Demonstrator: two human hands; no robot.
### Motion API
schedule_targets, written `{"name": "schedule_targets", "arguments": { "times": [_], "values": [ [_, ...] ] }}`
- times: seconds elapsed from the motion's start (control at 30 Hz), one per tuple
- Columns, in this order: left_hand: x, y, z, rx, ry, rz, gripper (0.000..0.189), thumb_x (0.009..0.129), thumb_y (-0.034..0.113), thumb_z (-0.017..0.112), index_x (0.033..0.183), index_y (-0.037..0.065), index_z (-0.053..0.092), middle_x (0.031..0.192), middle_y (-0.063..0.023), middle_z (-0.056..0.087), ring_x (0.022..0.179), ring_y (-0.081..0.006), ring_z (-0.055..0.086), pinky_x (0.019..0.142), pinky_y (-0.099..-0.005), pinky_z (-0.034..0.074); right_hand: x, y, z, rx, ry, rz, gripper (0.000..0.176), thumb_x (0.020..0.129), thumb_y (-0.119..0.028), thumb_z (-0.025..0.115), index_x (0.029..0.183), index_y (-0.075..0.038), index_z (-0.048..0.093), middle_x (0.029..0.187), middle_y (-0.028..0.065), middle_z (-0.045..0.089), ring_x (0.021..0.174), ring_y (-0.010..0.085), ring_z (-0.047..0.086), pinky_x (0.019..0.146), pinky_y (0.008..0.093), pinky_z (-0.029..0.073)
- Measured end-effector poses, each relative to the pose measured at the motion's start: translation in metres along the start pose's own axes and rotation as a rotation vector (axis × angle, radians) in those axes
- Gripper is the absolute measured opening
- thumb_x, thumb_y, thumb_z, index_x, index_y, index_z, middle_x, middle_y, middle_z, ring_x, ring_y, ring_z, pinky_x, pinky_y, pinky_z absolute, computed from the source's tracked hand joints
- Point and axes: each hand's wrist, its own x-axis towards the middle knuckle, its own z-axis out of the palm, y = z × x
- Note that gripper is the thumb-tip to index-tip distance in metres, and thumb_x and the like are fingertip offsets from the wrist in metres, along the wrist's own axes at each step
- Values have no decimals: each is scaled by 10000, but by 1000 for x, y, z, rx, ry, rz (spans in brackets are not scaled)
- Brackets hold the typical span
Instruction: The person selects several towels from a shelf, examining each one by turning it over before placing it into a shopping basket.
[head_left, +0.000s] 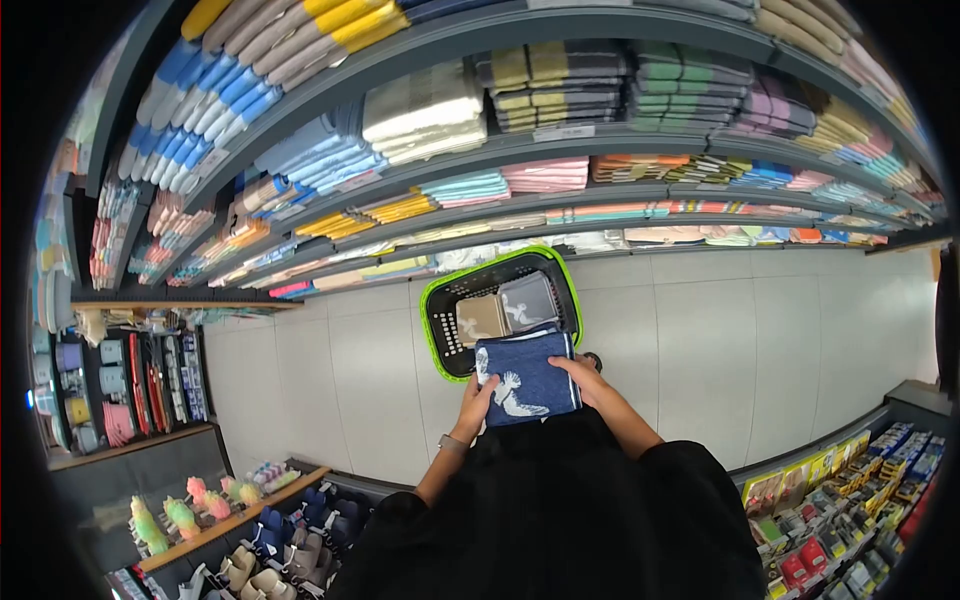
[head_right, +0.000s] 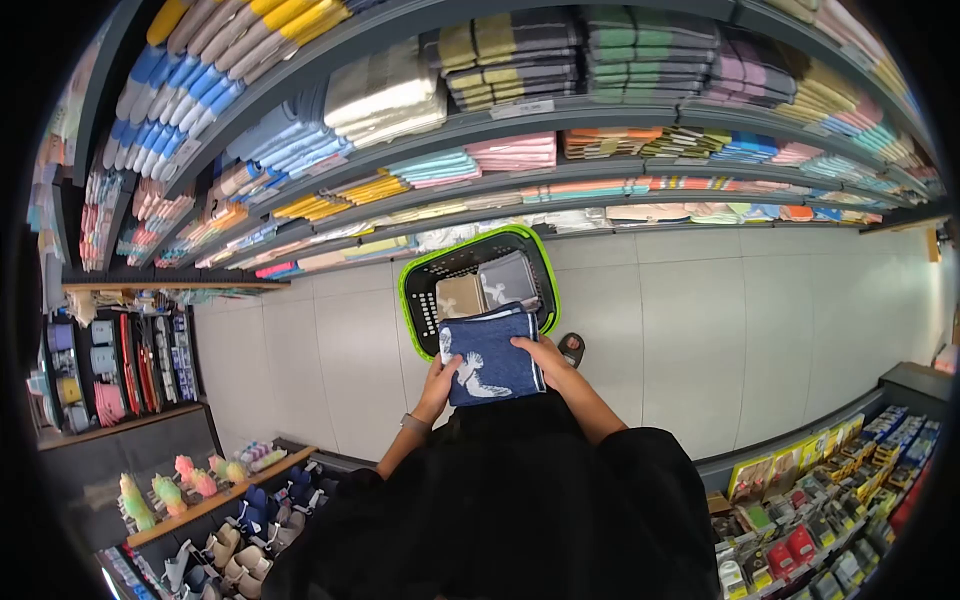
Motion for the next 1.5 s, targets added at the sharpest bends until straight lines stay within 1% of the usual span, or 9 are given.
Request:
{"name": "schedule_targets", "arguments": {
  "times": [0.3,0.5,0.7,1.03,1.2,1.27,1.3,1.37,1.5],
  "values": [
    [43,-29,-88,32,-94,-49,375,805,59,557,1159,-13,457,1072,-89,567,970,-166,537,862,-292,426,68,54,42,-35,174,19,368,791,-176,561,1105,11,509,982,113,604,857,211,606,767,329,495],
    [137,-76,-173,312,-106,58,307,792,105,580,1059,-13,483,970,-91,577,897,-168,546,810,-292,435,154,75,78,-93,278,19,428,772,-151,555,1149,34,471,1030,131,581,963,220,567,856,337,454],
    [254,-112,-229,728,-32,111,335,781,158,608,1038,-28,500,946,-148,590,898,-245,570,806,-328,442,299,123,46,-172,293,-93,355,765,-124,571,1087,22,538,1024,115,598,967,203,559,816,310,439],
    [424,-200,-267,828,73,1,423,796,231,578,1087,-56,470,1021,-256,567,980,-376,549,860,-385,422,508,162,-20,-343,296,-57,366,771,-160,590,1085,13,517,968,107,597,863,192,567,776,293,441],
    [468,-256,-288,907,227,69,461,800,196,582,1166,-40,428,1089,-250,545,1026,-356,537,873,-393,435,576,224,-57,-673,405,-145,623,763,-183,613,1296,-14,338,1149,154,541,1031,224,530,868,320,415],
    [470,-267,-291,961,297,133,452,795,143,570,1188,-14,412,1102,-246,534,1025,-368,532,869,-402,441,543,189,-24,-694,379,-43,767,777,-182,602,1388,-32,164,1263,181,466,1139,257,479,949,326,373],
    [466,-267,-290,965,296,133,452,795,143,570,1188,-14,412,1102,-246,534,1025,-368,532,869,-402,441,548,200,-28,-690,378,-43,767,777,-182,602,1388,-32,164,1263,181,466,1139,257,479,949,326,373],
    [453,-259,-286,1019,311,215,463,792,127,561,1203,-9,398,1121,-248,514,1010,-394,526,867,-417,440,560,222,-37,-793,414,-418,739,781,-158,594,1388,-30,192,1311,187,415,1171,268,452,965,330,360],
    [407,-231,-280,1088,280,286,473,781,110,556,1208,-6,390,1115,-250,506,997,-409,521,860,-439,439,510,197,-14,-834,417,-400,703,781,-138,586,1381,-32,236,1343,180,377,1192,265,433,961,316,365]
  ]
}}
